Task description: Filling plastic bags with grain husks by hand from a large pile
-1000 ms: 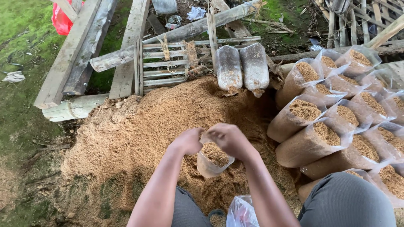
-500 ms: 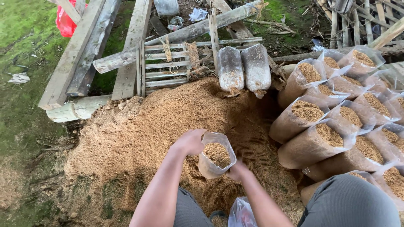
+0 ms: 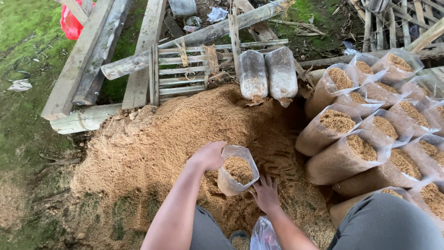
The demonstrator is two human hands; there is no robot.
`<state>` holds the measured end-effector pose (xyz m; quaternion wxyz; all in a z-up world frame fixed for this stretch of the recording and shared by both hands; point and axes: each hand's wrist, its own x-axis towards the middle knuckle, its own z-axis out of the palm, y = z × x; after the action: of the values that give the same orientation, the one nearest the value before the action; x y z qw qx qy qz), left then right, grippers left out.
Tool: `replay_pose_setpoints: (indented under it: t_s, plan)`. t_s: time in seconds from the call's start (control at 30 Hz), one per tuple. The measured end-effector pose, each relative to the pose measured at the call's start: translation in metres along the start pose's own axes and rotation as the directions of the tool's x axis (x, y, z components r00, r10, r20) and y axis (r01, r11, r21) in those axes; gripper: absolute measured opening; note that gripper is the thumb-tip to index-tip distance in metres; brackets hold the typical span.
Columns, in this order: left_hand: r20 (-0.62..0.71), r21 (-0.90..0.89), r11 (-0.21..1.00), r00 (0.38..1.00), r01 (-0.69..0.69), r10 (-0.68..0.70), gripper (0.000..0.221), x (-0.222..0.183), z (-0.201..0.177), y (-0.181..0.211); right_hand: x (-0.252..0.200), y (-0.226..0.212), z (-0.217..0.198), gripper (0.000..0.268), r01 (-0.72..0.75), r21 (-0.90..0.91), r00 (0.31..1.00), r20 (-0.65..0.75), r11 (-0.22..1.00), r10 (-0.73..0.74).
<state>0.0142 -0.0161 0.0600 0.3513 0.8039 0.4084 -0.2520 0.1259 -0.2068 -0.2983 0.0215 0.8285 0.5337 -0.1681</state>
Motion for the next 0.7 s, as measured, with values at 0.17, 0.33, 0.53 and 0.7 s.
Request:
replay_pose_setpoints:
  t_s: [0.17,0.33,0.53,0.7]
  plan:
    - [-0.001,-0.004,1.0,1.0,-0.004,0.004,0.069,-0.003,0.0,0.004,0.008,0.017,0.03,0.037,-0.054,-0.063,0.998,-0.042,0.997,0.051]
    - [-0.004,-0.009,1.0,1.0,0.012,-0.013,0.065,-0.002,0.002,0.004,0.014,0.016,0.022,0.043,-0.105,0.094,0.992,0.085,0.99,0.097]
    - [-0.025,-0.001,0.998,0.998,-0.066,0.066,0.029,0.027,0.018,-0.015,0.017,0.016,-0.019,0.058,-0.326,0.574,0.945,0.202,0.751,0.256]
    - [-0.117,0.105,0.978,0.974,-0.181,0.193,0.05,0.066,0.045,-0.045,0.04,0.022,-0.062,0.036,-0.12,0.992,0.897,0.127,-0.044,0.424]
